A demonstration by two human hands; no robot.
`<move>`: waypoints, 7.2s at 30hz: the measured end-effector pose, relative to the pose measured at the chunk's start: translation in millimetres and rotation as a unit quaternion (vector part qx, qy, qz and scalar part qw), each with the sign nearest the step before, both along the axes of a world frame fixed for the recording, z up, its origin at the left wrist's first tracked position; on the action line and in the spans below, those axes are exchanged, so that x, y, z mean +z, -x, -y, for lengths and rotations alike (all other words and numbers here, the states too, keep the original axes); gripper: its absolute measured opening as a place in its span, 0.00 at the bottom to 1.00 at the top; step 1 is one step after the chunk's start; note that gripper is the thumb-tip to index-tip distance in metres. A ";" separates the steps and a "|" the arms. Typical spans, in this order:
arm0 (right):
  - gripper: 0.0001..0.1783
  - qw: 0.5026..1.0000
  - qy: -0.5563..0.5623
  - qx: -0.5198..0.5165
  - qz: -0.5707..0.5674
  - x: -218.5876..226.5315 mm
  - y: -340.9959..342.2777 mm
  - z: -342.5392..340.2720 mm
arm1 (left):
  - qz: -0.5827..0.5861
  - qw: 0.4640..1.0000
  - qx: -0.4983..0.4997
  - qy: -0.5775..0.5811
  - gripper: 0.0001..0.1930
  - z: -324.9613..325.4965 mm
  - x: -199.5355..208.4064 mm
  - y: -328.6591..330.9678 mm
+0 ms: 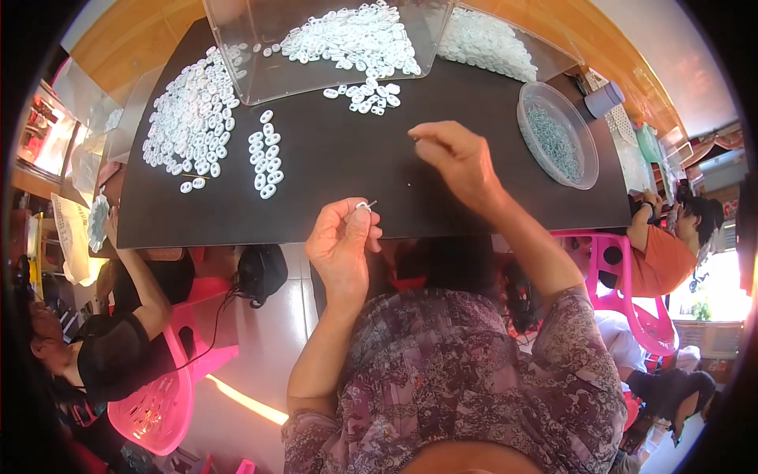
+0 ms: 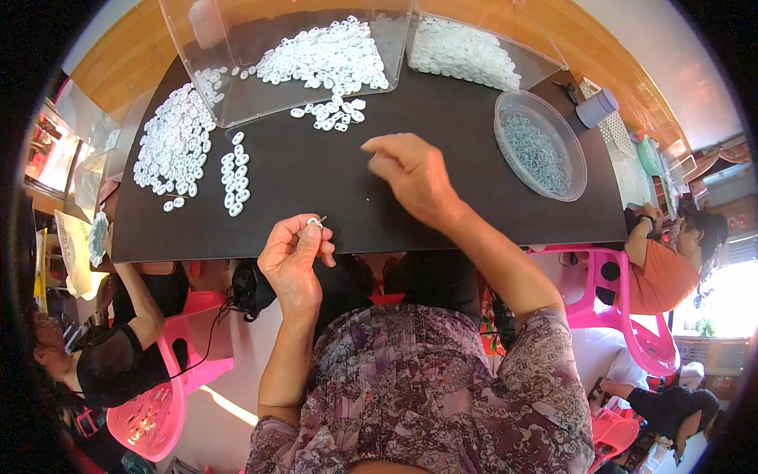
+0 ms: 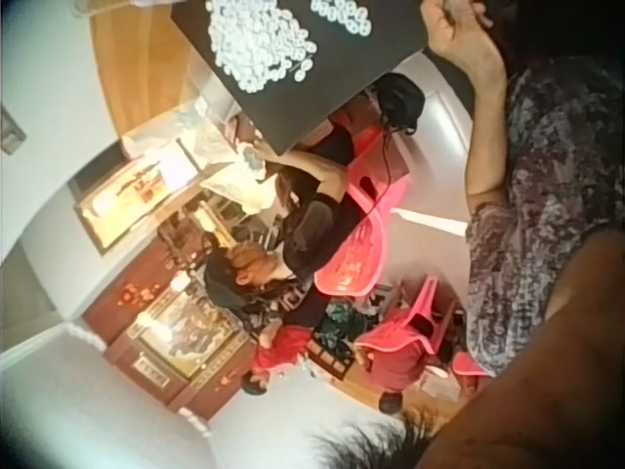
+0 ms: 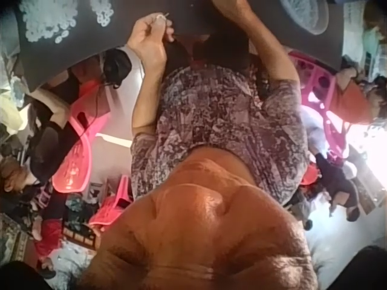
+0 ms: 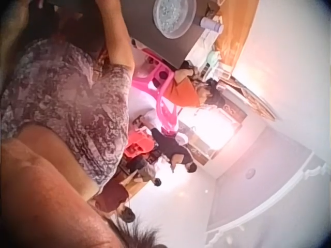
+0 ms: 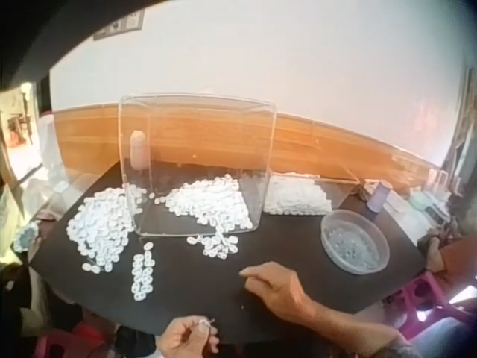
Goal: Inserting small black pins into white circular plastic bases to assemble components.
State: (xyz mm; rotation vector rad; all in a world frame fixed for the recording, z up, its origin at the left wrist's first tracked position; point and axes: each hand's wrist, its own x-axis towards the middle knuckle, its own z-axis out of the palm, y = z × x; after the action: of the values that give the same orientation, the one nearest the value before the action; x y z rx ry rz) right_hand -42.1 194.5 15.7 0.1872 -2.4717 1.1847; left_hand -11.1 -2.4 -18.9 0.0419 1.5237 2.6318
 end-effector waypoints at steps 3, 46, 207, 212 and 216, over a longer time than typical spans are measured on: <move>0.08 0.999 -0.041 -0.019 0.001 -1.6 11.1 -17.3 | -0.004 1.000 0.018 0.017 0.06 -3.1 4.0 -0.2; 0.04 0.939 -0.324 -0.005 -0.113 -21.4 76.5 -35.3 | 0.016 1.000 0.015 0.010 0.06 -1.6 6.0 -0.5; 0.15 0.971 0.006 0.090 -0.223 -19.2 -45.3 78.2 | -0.188 0.965 0.135 0.126 0.11 -6.6 -4.8 -17.5; 0.17 0.975 0.009 0.074 -0.208 -23.8 -46.6 80.8 | -0.159 0.974 0.129 0.096 0.10 -6.3 -5.3 -19.2; 0.17 0.982 0.022 0.066 -0.178 -17.2 -48.8 84.3 | -0.145 0.977 0.130 0.090 0.11 -4.1 -4.3 -18.8</move>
State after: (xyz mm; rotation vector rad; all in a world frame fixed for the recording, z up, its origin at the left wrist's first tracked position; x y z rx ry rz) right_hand 6.7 110.3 -1.5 0.5103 -2.1457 1.1445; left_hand 7.7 1.8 -23.1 0.2374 1.9823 2.7674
